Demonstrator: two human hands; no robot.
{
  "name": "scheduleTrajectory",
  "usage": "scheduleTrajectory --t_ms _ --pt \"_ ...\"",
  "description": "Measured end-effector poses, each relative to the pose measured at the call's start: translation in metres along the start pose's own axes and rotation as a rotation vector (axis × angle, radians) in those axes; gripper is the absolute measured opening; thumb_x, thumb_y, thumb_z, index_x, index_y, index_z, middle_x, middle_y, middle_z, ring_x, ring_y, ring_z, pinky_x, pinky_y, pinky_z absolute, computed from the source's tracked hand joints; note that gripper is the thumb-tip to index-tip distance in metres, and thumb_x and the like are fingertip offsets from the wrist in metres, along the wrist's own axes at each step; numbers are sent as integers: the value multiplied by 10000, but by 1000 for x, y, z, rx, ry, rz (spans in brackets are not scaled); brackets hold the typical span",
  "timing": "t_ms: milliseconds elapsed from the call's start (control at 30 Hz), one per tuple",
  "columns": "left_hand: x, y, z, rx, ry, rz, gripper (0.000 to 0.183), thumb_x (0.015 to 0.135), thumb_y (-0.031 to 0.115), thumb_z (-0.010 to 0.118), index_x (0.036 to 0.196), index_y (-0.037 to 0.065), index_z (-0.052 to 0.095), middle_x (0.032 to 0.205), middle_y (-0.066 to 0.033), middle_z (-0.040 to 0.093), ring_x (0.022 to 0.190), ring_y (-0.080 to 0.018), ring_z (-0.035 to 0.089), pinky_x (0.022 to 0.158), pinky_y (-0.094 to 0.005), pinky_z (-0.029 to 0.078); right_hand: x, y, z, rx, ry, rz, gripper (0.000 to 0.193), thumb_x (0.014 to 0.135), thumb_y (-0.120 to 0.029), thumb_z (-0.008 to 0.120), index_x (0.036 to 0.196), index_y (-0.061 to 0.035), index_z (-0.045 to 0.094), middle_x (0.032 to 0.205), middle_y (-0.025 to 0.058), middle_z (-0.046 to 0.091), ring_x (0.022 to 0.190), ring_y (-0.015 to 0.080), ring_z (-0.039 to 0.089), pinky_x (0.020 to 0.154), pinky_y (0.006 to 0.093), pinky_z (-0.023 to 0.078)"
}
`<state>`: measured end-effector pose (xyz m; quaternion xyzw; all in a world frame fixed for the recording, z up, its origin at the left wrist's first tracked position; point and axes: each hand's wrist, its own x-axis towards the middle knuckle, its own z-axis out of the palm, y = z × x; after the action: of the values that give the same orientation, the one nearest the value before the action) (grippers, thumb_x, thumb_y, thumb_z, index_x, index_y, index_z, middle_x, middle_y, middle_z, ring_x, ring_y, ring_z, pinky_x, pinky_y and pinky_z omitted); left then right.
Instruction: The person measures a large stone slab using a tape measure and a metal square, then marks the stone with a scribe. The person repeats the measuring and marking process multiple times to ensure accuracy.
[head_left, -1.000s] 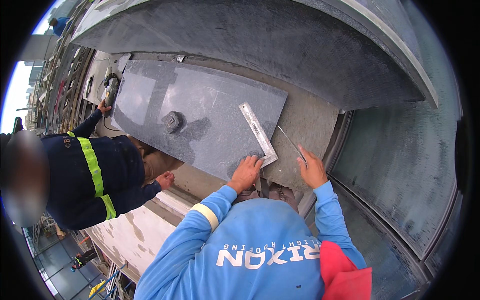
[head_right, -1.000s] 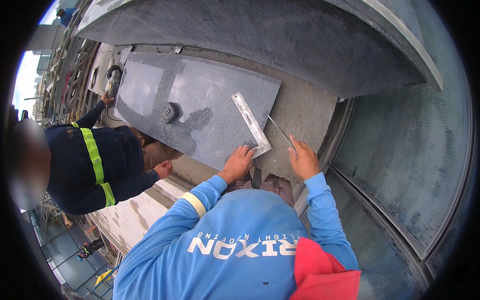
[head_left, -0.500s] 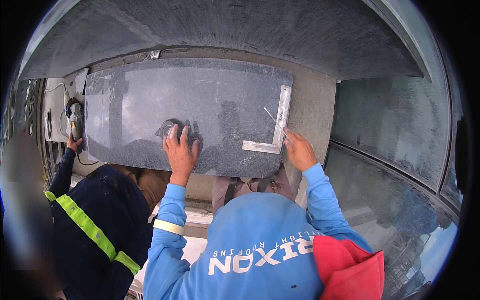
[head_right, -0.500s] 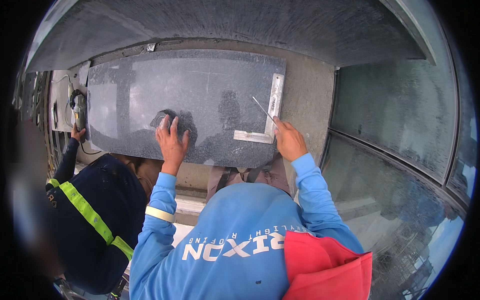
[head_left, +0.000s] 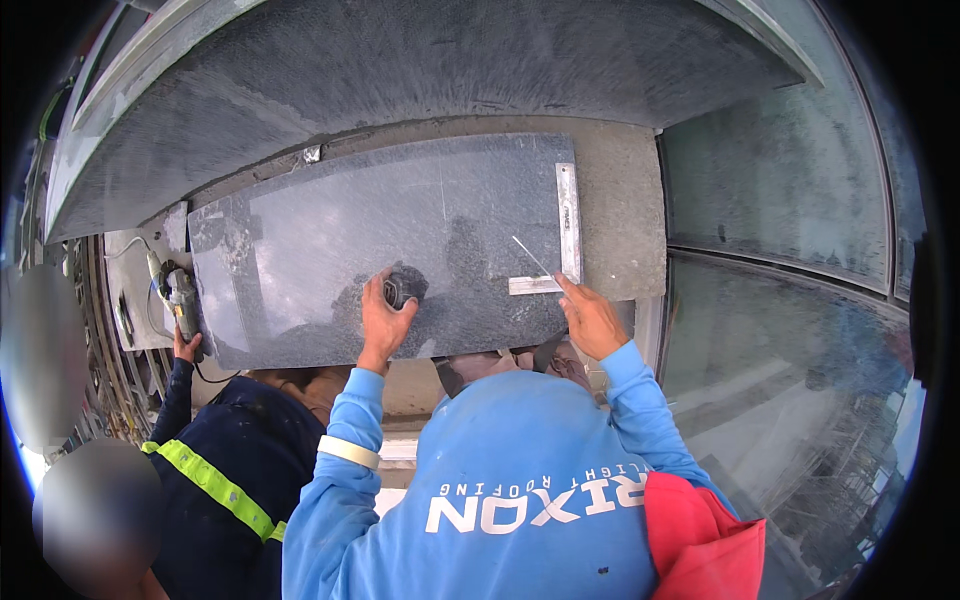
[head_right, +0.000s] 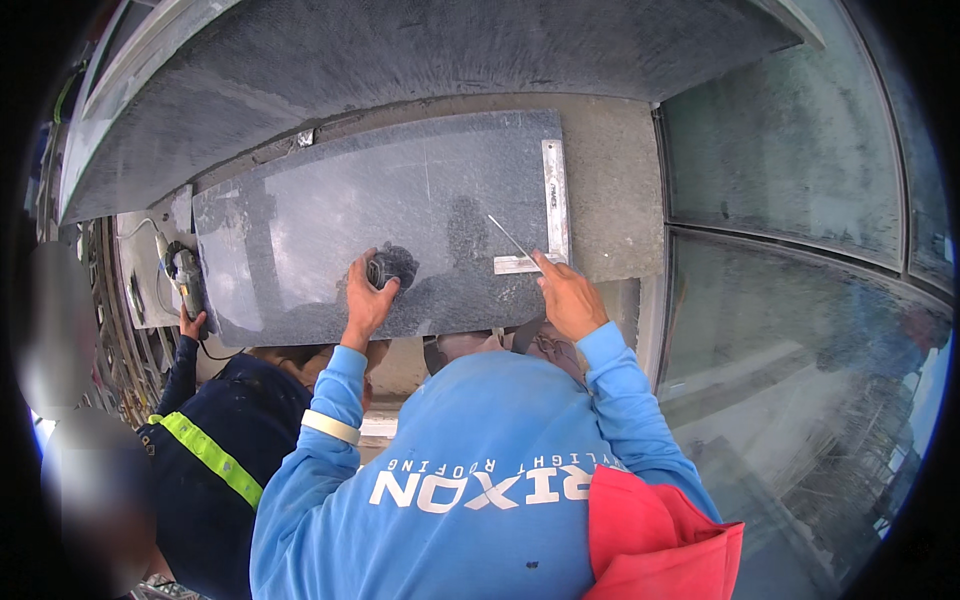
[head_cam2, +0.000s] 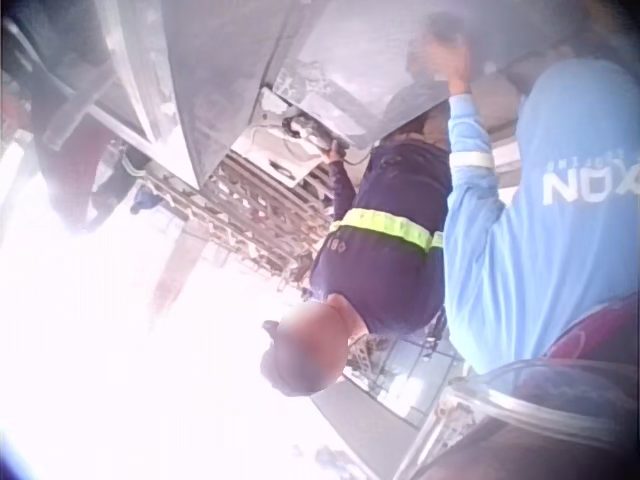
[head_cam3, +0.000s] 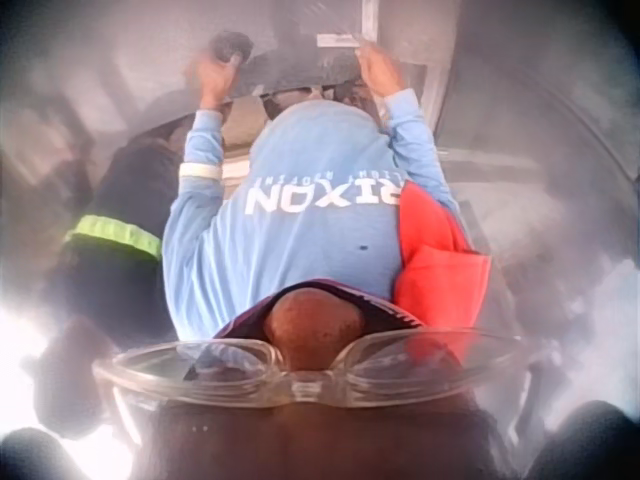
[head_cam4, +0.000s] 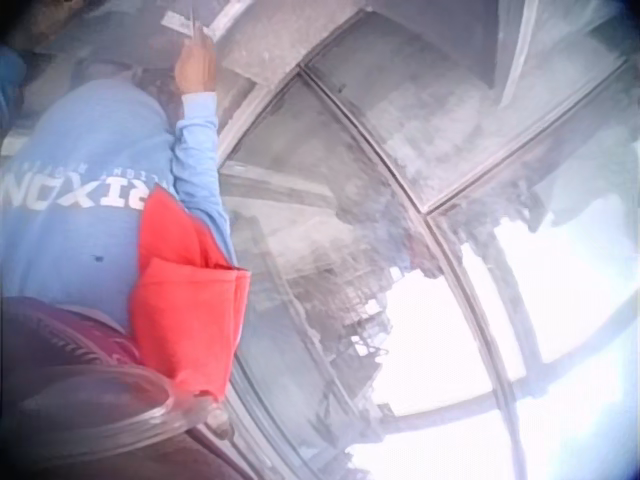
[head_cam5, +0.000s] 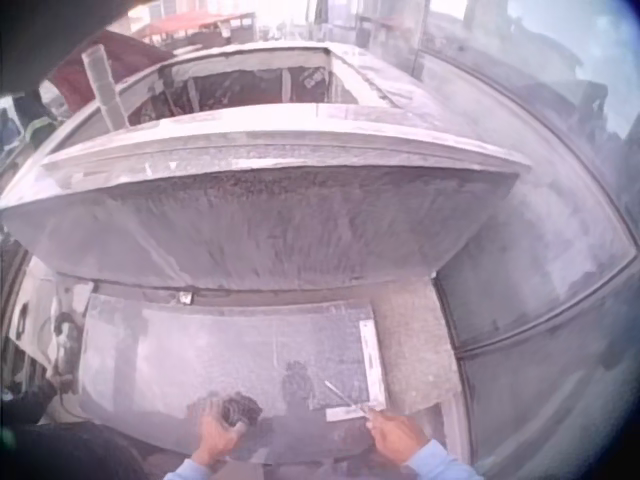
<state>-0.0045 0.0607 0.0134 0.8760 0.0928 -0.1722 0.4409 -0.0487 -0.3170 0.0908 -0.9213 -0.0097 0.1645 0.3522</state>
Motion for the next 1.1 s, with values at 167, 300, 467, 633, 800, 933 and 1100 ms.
scheduleTrajectory --t_ms 167,300,467,633,800,933,1100 --pt "-42 63 26 -1391 -579 -309 722 828 225 671 1485 34 439 1481 -199 502 1218 -335 624 995 -458 562 0 20 -14 240 114 97 398 1045 -170 584 1399 13 581 1137 241 725 1074 408 690 925 407 533" --pt "-62 118 61 -1498 -815 -316 591 884 270 640 1414 76 464 1447 -194 510 1243 -344 610 923 -484 607 4 55 21 580 -89 136 425 1056 -286 612 1350 20 615 952 142 732 832 237 691 756 359 540" --pt "-58 127 74 -1108 -791 -235 466 902 372 677 1261 124 514 1437 -203 497 1290 -363 574 880 -442 637 9 6 20 1251 -649 468 480 1069 -450 571 1208 -5 684 706 18 555 637 120 546 544 305 430" --pt "-41 138 52 -722 -721 93 648 834 351 666 1410 128 469 1664 -192 215 1525 -388 292 1192 -539 373 28 -4 35 1288 -570 421 449 1074 -480 551 1115 -40 632 732 -21 466 546 71 409 470 275 325" --pt "-33 110 34 -627 -703 54 676 890 312 569 1514 81 451 1651 -204 270 1539 -380 264 1247 -511 240 39 -15 55 1274 -579 486 440 1058 -473 589 1140 -43 633 708 -33 464 537 58 405 460 268 313" --pt "-16 65 23 -817 -909 -295 604 959 294 551 1501 42 467 1492 -212 489 1456 -315 406 1227 -458 296 37 -34 80 1029 -559 452 442 1048 -454 618 1173 -32 652 644 -62 425 511 45 388 442 269 303" --pt "13 30 -2 -827 -1046 -317 597 1016 346 545 1505 17 452 1435 -187 560 1315 -272 568 1142 -412 436 42 -71 106 1021 -447 569 441 998 -396 717 1260 -44 677 651 -72 443 529 42 393 450 259 306"
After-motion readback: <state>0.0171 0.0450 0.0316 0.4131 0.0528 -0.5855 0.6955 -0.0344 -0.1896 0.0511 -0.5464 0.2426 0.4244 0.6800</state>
